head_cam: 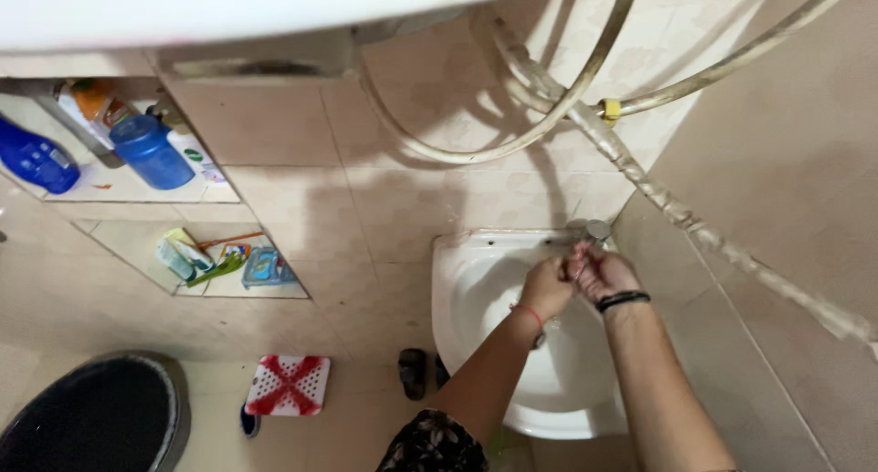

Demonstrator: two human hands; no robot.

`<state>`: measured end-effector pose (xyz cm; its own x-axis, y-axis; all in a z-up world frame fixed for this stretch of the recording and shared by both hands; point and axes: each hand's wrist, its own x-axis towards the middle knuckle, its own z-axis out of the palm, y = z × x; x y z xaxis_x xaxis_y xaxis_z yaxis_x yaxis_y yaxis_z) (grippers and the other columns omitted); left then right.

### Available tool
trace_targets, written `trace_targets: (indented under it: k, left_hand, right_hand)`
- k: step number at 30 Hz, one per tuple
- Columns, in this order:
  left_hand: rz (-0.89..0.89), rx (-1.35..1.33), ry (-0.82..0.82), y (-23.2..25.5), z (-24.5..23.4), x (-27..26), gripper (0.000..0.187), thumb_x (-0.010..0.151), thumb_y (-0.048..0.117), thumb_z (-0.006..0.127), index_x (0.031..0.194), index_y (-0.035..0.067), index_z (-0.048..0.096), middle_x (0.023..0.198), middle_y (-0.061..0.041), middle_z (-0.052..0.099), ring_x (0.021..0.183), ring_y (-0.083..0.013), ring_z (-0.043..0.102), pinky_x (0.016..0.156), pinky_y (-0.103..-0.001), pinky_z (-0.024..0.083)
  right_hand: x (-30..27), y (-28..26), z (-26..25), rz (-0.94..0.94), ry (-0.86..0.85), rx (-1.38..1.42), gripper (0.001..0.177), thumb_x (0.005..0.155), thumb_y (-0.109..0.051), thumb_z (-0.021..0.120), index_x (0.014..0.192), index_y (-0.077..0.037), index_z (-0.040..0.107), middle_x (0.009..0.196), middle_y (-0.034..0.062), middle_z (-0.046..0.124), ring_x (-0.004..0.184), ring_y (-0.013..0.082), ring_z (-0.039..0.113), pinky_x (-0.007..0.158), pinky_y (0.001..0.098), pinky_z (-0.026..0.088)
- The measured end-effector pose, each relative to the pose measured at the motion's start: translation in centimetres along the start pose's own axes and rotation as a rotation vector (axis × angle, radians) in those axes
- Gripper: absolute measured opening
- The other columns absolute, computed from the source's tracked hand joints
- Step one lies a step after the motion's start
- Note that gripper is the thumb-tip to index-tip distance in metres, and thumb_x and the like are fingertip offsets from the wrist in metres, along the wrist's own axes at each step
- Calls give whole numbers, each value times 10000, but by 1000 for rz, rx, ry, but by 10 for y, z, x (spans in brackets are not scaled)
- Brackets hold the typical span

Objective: The person washes their hands at a small sink, rubbing their palms, fingers, and the back of their hands under running water.

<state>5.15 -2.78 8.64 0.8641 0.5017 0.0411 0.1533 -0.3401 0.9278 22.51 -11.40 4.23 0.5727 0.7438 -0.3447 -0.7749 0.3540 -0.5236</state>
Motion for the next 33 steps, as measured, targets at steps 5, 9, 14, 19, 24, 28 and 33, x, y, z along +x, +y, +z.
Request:
trace_targets:
  k: [5, 9, 14, 19, 24, 28, 33]
  left_hand:
    - [216, -138, 220, 36, 16, 14, 356, 839, 12, 609, 1183, 46, 694, 1049, -212, 745, 1017, -355, 719, 889, -411, 571]
    - [293, 376, 213, 6, 19, 17, 382, 761, -47, 653, 1130, 36, 701, 1220, -214, 676, 1186, -391, 619, 1026, -446, 492]
    - [214, 234, 153, -22, 17, 10, 506, 764, -100, 581, 1225, 75, 694, 1367, -202, 623, 1232, -394, 592, 1048, -432, 471]
    - [138, 189, 183, -22, 14, 12, 404, 820, -73, 601, 1193, 50, 692, 1134, -246, 705, 1092, -408, 653, 952, -447, 514]
    - [-201, -131, 68, -55, 19, 7, 244, 878, -6, 631, 1115, 19, 682, 917, -208, 762, 789, -287, 759, 705, -392, 597]
    - [-222, -441, 32, -103, 18, 9, 212, 800, -75, 687, 1011, -60, 691, 887, -143, 737, 710, -212, 721, 605, -352, 629]
    - [-330, -426, 81, -109, -2, -10, 182, 916, -13, 582, 1016, -52, 728, 922, -107, 750, 728, -204, 712, 658, -313, 632]
  right_hand:
    - [-34, -49, 87, -494, 199, -1237, 238, 1028, -134, 527, 1075, 0, 718, 1019, 196, 728, 909, 304, 716, 831, 395, 577]
    - [-42, -35, 107, -491, 383, -2274, 261, 940, -139, 538, 1119, -81, 719, 1175, 202, 714, 1078, 395, 682, 961, 486, 534]
    - [-59, -18, 106, -745, 353, -2058, 317, 929, -75, 461, 1181, -28, 647, 1259, 203, 656, 1133, 434, 621, 963, 507, 494]
    - [-56, 0, 95, -598, 427, -1802, 321, 1089, -195, 420, 1195, 16, 636, 1220, 197, 676, 1127, 382, 664, 1010, 465, 513]
    - [-34, 26, 56, -1212, 509, -1696, 397, 976, -71, 552, 1346, 73, 568, 1356, 308, 587, 1197, 447, 575, 991, 466, 482]
    - [-34, 58, 23, -1050, 535, -1324, 370, 972, -114, 585, 1299, 56, 565, 1175, 237, 672, 1088, 385, 650, 910, 446, 507]
    - [2, 119, -17, -301, 306, -65, 194, 1024, -69, 436, 991, 21, 604, 813, 130, 595, 698, 251, 568, 638, 369, 507]
